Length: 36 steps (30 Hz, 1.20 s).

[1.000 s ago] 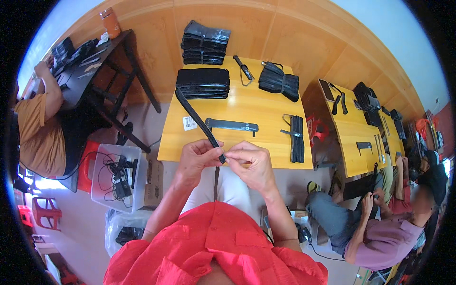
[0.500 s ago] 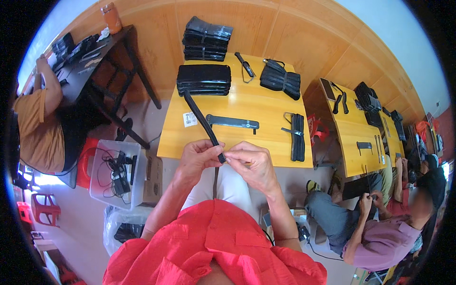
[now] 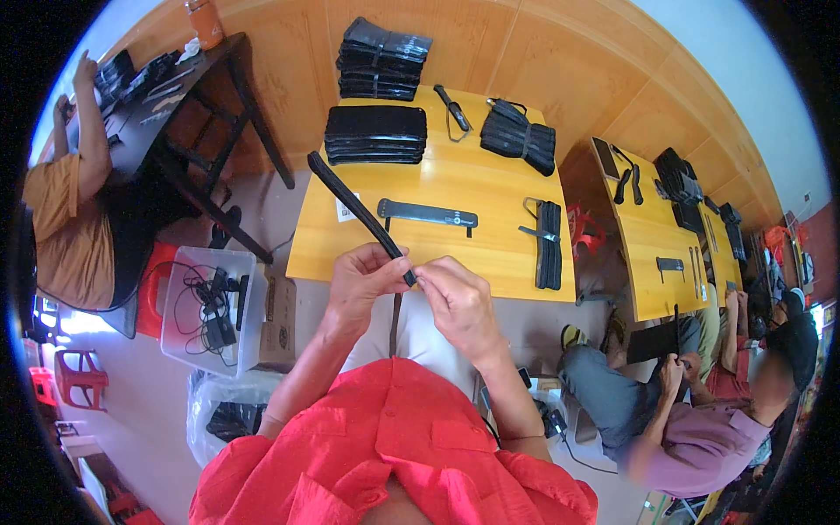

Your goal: Attaching stickers to black straps and stacking them in a workshop.

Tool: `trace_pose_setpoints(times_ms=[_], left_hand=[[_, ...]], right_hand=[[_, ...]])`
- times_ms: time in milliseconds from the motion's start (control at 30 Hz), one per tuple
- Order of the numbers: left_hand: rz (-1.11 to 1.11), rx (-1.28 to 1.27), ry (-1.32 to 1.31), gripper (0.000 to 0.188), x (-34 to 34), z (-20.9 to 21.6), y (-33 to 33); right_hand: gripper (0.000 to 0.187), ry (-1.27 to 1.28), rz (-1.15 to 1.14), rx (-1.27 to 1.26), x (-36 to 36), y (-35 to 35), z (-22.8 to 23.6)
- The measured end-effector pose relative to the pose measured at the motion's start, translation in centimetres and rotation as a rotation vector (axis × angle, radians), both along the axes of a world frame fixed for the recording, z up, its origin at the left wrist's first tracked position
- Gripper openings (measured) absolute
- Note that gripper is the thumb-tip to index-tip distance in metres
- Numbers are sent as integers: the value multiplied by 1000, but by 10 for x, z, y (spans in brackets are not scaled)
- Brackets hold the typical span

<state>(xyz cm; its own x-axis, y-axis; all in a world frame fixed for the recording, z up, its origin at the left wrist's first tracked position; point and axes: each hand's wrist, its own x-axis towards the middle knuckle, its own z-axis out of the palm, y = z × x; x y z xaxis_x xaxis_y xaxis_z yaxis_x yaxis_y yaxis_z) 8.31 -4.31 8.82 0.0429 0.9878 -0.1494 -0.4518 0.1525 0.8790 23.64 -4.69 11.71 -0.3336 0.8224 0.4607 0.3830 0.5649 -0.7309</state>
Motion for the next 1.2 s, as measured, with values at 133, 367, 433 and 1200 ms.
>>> trace_pose_setpoints(times_ms=[133, 367, 433, 1200], left_hand=[[77, 23, 34, 18, 2, 2, -1], [136, 47, 9, 20, 4, 0, -6], [135, 26, -8, 20, 5, 1, -6], [119, 32, 25, 17, 7, -5, -9]], right_hand=[[12, -31, -72, 75, -9, -4, 1], [10, 13, -98, 63, -11, -5, -5], [10, 9, -93, 64, -11, -5, -5], [11, 75, -44, -113, -3, -6, -7]])
